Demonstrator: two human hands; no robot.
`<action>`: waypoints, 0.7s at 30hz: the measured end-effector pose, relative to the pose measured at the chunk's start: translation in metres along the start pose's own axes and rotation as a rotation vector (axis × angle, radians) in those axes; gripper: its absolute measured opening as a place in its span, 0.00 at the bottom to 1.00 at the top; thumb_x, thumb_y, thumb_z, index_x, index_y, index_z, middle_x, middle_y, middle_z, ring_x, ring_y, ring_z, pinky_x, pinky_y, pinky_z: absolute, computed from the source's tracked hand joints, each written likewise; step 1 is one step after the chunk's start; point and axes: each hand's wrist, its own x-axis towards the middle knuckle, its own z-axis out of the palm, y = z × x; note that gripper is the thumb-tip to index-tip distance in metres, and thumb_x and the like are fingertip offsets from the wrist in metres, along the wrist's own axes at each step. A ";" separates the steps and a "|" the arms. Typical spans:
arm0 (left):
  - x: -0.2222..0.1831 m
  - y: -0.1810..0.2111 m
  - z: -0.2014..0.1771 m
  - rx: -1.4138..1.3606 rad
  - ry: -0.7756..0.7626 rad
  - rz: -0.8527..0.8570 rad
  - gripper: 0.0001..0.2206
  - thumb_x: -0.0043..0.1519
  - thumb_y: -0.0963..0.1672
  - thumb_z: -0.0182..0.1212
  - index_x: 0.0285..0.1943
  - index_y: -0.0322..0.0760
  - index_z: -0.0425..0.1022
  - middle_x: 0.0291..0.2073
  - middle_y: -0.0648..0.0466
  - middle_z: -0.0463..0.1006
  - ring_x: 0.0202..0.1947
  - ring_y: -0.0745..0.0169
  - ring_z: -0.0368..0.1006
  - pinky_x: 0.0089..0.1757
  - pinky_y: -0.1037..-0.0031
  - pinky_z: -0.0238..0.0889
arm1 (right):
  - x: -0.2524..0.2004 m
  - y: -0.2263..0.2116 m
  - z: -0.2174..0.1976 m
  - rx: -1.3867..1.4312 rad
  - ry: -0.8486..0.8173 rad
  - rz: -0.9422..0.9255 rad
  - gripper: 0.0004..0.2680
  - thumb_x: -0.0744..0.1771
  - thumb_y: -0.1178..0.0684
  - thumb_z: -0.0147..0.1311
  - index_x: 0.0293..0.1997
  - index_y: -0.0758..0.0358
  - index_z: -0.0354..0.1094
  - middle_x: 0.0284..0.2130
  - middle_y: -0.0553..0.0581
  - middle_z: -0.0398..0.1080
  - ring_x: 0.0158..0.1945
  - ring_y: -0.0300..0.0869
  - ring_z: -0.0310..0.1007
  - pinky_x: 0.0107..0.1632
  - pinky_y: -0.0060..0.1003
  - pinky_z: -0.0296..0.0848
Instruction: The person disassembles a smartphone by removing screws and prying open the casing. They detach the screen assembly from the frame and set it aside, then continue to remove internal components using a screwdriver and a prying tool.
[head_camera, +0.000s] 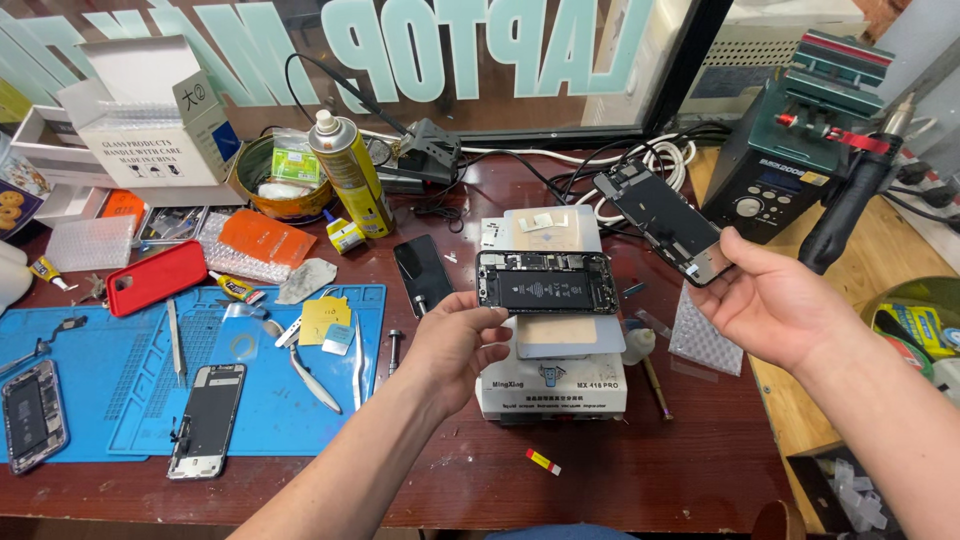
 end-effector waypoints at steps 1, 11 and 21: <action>0.000 0.000 0.001 -0.008 0.002 0.006 0.10 0.58 0.36 0.62 0.45 0.37 0.69 0.35 0.52 0.78 0.33 0.64 0.76 0.35 0.72 0.71 | 0.000 -0.001 -0.001 -0.003 0.000 -0.001 0.06 0.70 0.47 0.52 0.47 0.55 0.70 0.36 0.45 0.74 0.43 0.37 0.73 0.52 0.43 0.72; -0.002 0.029 0.007 -0.045 -0.037 0.054 0.07 0.61 0.36 0.55 0.46 0.30 0.67 0.40 0.43 0.81 0.39 0.53 0.80 0.42 0.65 0.78 | -0.011 -0.008 -0.010 0.022 0.014 -0.025 0.05 0.71 0.47 0.52 0.46 0.52 0.70 0.35 0.43 0.73 0.41 0.35 0.73 0.50 0.40 0.70; -0.035 0.103 -0.063 0.063 -0.131 0.266 0.10 0.62 0.36 0.50 0.51 0.27 0.70 0.41 0.46 0.79 0.34 0.59 0.77 0.45 0.59 0.78 | -0.019 0.024 0.030 -0.258 -0.053 0.009 0.06 0.69 0.53 0.51 0.49 0.59 0.72 0.37 0.46 0.74 0.39 0.35 0.72 0.44 0.37 0.72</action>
